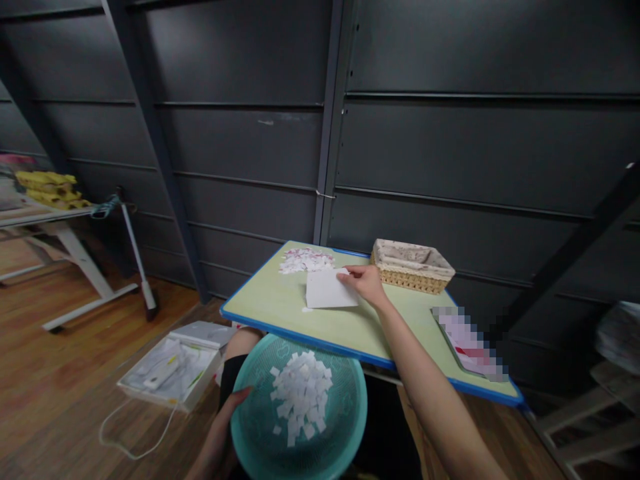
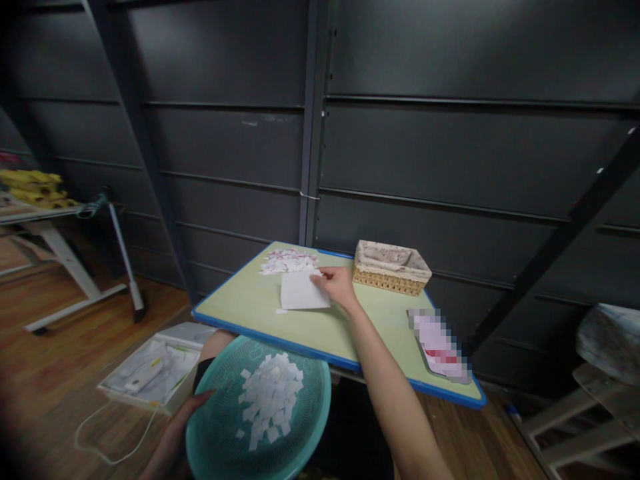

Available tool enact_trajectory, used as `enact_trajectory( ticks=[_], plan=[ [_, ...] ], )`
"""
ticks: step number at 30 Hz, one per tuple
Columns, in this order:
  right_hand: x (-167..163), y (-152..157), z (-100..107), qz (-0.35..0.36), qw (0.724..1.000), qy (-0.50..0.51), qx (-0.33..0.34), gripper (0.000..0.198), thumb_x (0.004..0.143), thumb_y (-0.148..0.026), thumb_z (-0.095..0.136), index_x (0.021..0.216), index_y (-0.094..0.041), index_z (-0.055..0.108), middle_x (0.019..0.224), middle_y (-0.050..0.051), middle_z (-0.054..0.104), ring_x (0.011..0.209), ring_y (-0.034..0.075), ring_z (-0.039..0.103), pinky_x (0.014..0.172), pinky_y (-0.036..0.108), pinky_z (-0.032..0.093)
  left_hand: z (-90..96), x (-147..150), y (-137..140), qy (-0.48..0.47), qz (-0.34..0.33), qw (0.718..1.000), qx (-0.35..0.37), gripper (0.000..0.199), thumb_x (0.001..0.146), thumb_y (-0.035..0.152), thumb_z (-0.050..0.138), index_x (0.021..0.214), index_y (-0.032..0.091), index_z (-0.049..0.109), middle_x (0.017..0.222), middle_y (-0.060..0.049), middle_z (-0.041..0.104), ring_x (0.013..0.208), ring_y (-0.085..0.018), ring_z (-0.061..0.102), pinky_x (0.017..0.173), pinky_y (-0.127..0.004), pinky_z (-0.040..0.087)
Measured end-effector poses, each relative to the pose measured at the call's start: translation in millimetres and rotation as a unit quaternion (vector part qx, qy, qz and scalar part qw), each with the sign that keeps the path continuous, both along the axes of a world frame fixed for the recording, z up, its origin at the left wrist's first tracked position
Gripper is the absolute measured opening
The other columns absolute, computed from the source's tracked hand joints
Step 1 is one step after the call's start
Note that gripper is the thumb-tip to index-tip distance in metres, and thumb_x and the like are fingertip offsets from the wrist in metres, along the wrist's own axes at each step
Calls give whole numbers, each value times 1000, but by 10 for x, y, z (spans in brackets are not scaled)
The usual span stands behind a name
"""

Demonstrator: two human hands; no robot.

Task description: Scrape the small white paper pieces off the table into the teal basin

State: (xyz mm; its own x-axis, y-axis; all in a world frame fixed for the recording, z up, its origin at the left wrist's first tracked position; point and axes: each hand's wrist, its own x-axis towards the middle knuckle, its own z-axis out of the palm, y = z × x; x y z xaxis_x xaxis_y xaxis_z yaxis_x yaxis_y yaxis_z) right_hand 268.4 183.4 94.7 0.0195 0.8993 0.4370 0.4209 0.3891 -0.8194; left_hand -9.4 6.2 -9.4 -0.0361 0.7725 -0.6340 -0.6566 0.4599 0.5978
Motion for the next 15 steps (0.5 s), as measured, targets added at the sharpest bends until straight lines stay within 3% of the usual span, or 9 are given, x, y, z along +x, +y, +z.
enact_trajectory(
  ticks=[9, 15],
  plan=[
    [-11, -38, 15, 111, 992, 8, -59, 36, 63, -47, 70, 64, -10, 73, 52, -1, 51, 51, 9, 37, 48, 24, 26, 22, 24, 7, 12, 7, 1000, 12, 52, 70, 19, 70, 120, 5, 60, 72, -9, 79, 86, -34, 74, 82, -43, 58],
    [-70, -59, -4, 165, 977, 71, -118, 42, 55, -46, 78, 74, -9, 76, 58, 1, 58, 52, 10, 42, 48, 23, 28, 17, 18, 13, 36, 5, 999, 16, 43, 73, 14, 66, 115, 5, 62, 64, -9, 78, 80, -33, 75, 80, -44, 58]
  ],
)
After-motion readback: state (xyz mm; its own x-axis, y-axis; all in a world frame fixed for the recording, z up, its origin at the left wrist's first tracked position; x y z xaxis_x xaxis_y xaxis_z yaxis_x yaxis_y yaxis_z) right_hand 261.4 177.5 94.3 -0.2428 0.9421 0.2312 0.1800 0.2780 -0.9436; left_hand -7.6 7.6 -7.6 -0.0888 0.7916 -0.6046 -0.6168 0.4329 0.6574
